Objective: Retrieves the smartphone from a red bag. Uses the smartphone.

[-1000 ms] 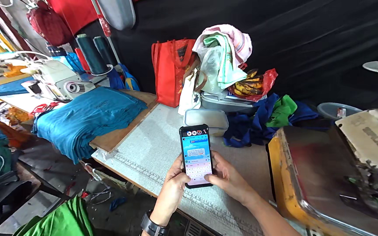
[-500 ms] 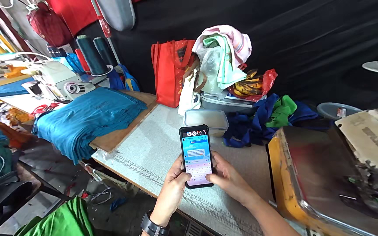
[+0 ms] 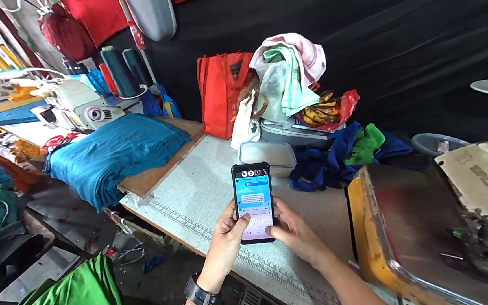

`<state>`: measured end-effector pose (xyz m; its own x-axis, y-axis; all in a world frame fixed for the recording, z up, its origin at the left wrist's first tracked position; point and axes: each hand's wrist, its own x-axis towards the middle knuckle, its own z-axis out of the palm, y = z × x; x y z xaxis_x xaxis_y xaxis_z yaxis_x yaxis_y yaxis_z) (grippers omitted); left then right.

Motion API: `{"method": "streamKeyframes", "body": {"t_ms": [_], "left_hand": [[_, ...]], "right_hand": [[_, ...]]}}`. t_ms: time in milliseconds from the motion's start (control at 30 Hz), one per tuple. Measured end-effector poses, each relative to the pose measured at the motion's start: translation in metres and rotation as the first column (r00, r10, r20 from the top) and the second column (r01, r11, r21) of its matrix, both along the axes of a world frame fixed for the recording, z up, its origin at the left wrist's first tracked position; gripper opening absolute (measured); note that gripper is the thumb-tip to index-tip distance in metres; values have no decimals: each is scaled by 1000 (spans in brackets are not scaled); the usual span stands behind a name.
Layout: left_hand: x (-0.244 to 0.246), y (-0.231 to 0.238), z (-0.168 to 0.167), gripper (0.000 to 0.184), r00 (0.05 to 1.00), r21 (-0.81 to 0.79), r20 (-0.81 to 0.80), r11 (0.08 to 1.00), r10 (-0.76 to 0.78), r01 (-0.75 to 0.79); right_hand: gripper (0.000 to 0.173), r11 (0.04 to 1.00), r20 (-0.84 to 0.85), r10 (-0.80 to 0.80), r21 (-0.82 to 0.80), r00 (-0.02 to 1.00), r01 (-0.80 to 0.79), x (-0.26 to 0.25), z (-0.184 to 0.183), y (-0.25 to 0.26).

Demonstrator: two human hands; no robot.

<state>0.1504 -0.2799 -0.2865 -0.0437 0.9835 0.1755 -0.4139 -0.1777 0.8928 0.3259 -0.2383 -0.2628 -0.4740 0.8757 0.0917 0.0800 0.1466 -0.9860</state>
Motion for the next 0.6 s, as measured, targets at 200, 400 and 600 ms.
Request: {"method": "streamKeyframes", "body": {"t_ms": [200,400,600], "left_hand": [[-3,0,-1,48,993,-11,94,998,-65,67],[-5,0,0,60,987,18,84,991,-134,133],[-5,0,1,60,985,31,70,988,-155,153]], "right_hand": [[60,1000,-14,5,-10,1000,-6,1,-1,1],[61,999,-14,-20,-39,1000,20,2,-1,3],[58,998,-1,-31,-52,1000,31,3,1,4]]}}
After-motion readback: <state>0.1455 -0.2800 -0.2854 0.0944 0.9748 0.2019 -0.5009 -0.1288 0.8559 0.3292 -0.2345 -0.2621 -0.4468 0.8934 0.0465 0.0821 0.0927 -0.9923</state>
